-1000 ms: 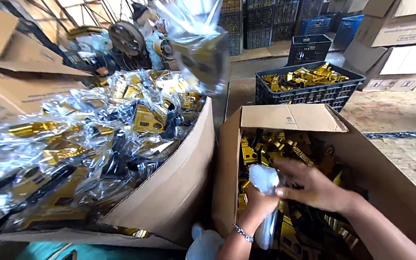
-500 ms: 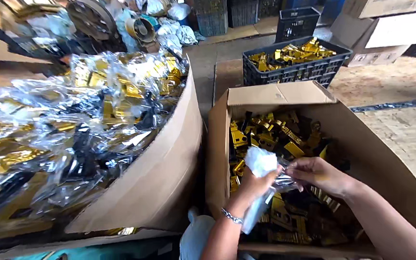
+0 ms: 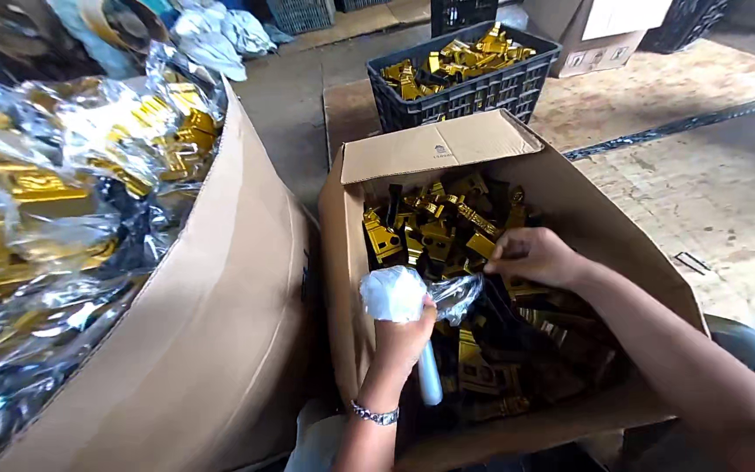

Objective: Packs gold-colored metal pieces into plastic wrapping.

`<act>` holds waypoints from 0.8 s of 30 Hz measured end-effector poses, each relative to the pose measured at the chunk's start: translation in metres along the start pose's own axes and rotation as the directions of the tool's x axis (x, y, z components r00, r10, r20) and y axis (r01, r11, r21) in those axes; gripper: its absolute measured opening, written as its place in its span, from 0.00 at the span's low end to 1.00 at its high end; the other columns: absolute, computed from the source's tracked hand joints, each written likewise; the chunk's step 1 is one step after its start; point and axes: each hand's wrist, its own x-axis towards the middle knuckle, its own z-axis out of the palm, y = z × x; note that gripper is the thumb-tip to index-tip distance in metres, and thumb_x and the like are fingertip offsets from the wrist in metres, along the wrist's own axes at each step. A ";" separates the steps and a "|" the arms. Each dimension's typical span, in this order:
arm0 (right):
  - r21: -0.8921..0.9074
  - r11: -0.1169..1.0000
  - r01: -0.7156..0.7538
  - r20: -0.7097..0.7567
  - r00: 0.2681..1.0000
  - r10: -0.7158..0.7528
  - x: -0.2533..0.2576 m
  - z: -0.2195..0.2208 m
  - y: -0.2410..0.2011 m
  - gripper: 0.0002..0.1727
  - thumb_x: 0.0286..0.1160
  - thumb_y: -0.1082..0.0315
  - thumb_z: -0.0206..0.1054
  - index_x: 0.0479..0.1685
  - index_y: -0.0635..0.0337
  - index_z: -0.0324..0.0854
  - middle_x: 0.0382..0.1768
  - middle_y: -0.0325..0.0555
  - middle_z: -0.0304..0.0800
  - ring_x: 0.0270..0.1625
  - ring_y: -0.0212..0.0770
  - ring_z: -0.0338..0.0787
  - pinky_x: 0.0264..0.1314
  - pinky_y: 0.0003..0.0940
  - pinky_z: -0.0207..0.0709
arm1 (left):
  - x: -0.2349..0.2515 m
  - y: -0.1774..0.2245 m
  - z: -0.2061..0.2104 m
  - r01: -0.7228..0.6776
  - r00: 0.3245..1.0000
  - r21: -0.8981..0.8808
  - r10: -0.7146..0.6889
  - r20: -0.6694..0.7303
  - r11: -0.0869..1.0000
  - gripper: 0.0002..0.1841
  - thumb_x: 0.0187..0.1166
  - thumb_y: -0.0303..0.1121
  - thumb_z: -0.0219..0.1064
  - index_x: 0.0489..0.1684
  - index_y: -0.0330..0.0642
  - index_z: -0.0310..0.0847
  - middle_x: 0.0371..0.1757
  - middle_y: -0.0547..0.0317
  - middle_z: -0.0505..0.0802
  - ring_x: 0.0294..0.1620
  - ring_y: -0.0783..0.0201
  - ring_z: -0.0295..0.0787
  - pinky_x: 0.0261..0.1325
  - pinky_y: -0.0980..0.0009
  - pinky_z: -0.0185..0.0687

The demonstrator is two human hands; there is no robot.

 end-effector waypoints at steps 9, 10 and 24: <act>-0.843 0.531 -0.083 0.128 0.928 0.349 0.023 -0.036 0.077 0.22 0.75 0.86 0.62 0.69 0.69 0.82 0.80 0.66 0.69 0.82 0.75 0.66 0.74 0.70 0.70 | 0.007 0.002 0.005 -0.097 0.985 -0.117 0.079 -0.154 0.988 0.19 0.64 0.26 0.80 0.49 0.26 0.80 0.40 0.59 0.92 0.42 0.75 0.90 0.50 0.77 0.88; -0.801 0.583 -0.138 0.069 0.945 0.319 0.016 -0.041 0.067 0.21 0.75 0.84 0.65 0.68 0.70 0.82 0.79 0.68 0.69 0.81 0.75 0.67 0.72 0.70 0.71 | 0.006 0.003 0.005 -0.081 0.983 -0.097 0.064 -0.173 0.992 0.21 0.64 0.27 0.81 0.51 0.24 0.79 0.43 0.56 0.91 0.45 0.75 0.89 0.54 0.78 0.87; 0.429 0.723 0.541 -0.460 0.820 -0.341 -0.062 0.092 -0.051 0.18 0.75 0.71 0.71 0.64 0.61 0.80 0.60 0.35 0.92 0.61 0.28 0.91 0.66 0.28 0.87 | -0.009 0.051 -0.003 0.291 0.907 -0.632 -0.417 -0.055 0.718 0.09 0.80 0.17 0.55 0.39 0.37 0.79 0.24 0.61 0.88 0.23 0.73 0.86 0.27 0.78 0.85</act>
